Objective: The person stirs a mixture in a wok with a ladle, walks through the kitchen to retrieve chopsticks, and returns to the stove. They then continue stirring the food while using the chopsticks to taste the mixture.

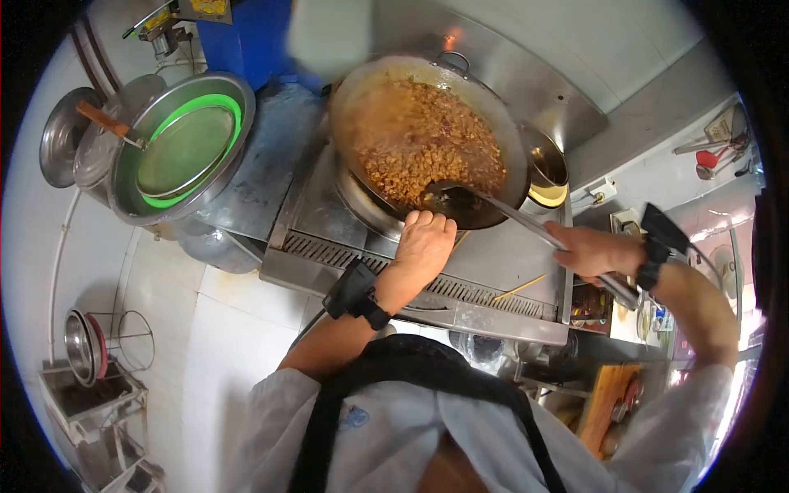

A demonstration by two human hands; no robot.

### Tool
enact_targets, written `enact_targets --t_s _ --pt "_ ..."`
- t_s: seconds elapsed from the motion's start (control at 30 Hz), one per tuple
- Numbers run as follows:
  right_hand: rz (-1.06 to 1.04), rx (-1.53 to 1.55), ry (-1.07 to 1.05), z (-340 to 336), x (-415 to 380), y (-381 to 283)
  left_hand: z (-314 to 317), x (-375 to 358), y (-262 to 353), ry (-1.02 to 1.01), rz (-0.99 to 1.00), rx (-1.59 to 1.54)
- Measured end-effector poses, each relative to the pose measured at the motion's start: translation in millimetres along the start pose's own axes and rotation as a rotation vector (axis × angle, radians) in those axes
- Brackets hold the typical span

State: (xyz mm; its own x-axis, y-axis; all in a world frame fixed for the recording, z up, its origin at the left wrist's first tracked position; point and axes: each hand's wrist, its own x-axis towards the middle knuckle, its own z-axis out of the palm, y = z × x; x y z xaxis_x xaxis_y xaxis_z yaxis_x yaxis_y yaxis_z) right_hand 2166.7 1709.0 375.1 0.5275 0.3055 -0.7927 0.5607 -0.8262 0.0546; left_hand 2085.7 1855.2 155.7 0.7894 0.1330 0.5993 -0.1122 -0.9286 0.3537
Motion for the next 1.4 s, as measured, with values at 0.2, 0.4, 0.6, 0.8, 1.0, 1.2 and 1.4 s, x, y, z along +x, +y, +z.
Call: enact_targets --t_s 0.2,0.4,0.6,0.8,1.0,1.2,1.4 --pt "-0.082 0.131 0.170 15 96 -35 3 -1 -1 0.050 0.023 0.017" --pt "-0.094 0.457 0.359 23 153 -70 2 -1 -1 0.064 0.038 -0.019" --pt "-0.124 0.645 0.463 24 189 -69 2 0 2 0.087 0.027 0.006" --pt "-0.150 0.313 0.326 8 154 -50 6 -2 3 0.005 -0.022 0.057" --pt "-0.181 0.144 0.255 20 108 -15 0 -2 1 -0.082 -0.008 0.081" --pt "-0.146 0.041 0.281 9 32 19 0 -3 0 -0.076 0.002 0.058" --pt "-0.117 0.321 0.510 7 36 79 -2 3 5 -0.041 -0.016 0.062"
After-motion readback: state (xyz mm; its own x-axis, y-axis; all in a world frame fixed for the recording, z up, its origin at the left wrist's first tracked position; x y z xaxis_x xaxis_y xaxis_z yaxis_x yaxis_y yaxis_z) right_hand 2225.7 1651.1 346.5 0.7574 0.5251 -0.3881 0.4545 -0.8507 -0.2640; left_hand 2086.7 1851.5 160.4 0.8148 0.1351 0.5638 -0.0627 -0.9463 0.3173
